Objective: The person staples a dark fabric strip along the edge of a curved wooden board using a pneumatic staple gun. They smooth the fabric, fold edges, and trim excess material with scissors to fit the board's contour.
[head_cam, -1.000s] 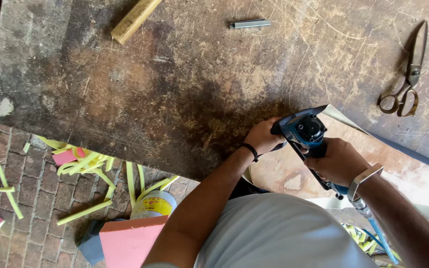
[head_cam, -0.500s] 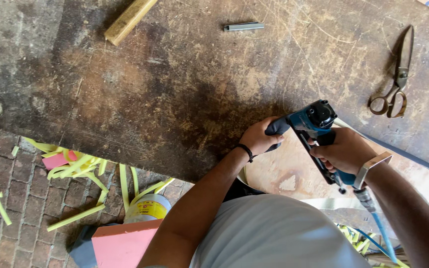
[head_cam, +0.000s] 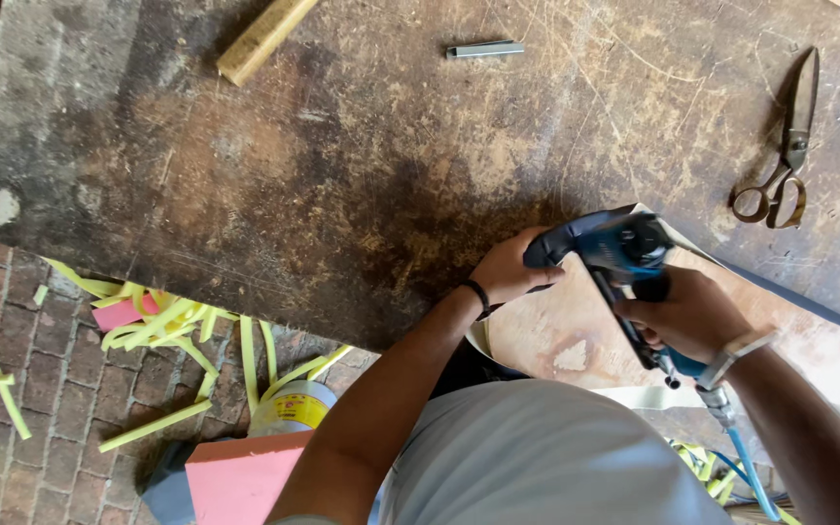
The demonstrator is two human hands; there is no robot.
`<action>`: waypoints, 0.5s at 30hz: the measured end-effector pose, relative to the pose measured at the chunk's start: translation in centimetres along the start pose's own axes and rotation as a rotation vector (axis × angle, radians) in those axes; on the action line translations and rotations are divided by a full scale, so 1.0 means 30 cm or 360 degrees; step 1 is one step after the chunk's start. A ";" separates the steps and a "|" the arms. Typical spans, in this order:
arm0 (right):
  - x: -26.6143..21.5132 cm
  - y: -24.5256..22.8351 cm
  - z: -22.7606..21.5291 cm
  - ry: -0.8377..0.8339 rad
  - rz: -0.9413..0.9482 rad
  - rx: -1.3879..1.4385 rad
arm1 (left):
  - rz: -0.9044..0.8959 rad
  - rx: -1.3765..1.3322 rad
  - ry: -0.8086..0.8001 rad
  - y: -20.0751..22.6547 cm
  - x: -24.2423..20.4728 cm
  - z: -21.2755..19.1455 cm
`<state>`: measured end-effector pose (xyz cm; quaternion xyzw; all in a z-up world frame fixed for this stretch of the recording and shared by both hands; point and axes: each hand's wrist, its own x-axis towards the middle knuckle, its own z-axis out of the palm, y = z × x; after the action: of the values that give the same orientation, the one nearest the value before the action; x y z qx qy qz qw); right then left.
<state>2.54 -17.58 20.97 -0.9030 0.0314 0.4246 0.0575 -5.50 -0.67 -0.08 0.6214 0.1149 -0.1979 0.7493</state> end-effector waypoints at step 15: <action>0.011 0.349 0.316 0.1325 -0.0972 -0.0256 | -0.0250 0.0353 0.0687 -0.154 -0.448 -0.002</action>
<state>-5.58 -26.73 13.90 -0.9649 -0.2459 -0.0055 0.0917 -19.56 0.75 1.43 0.7168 0.2976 -0.1297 0.6171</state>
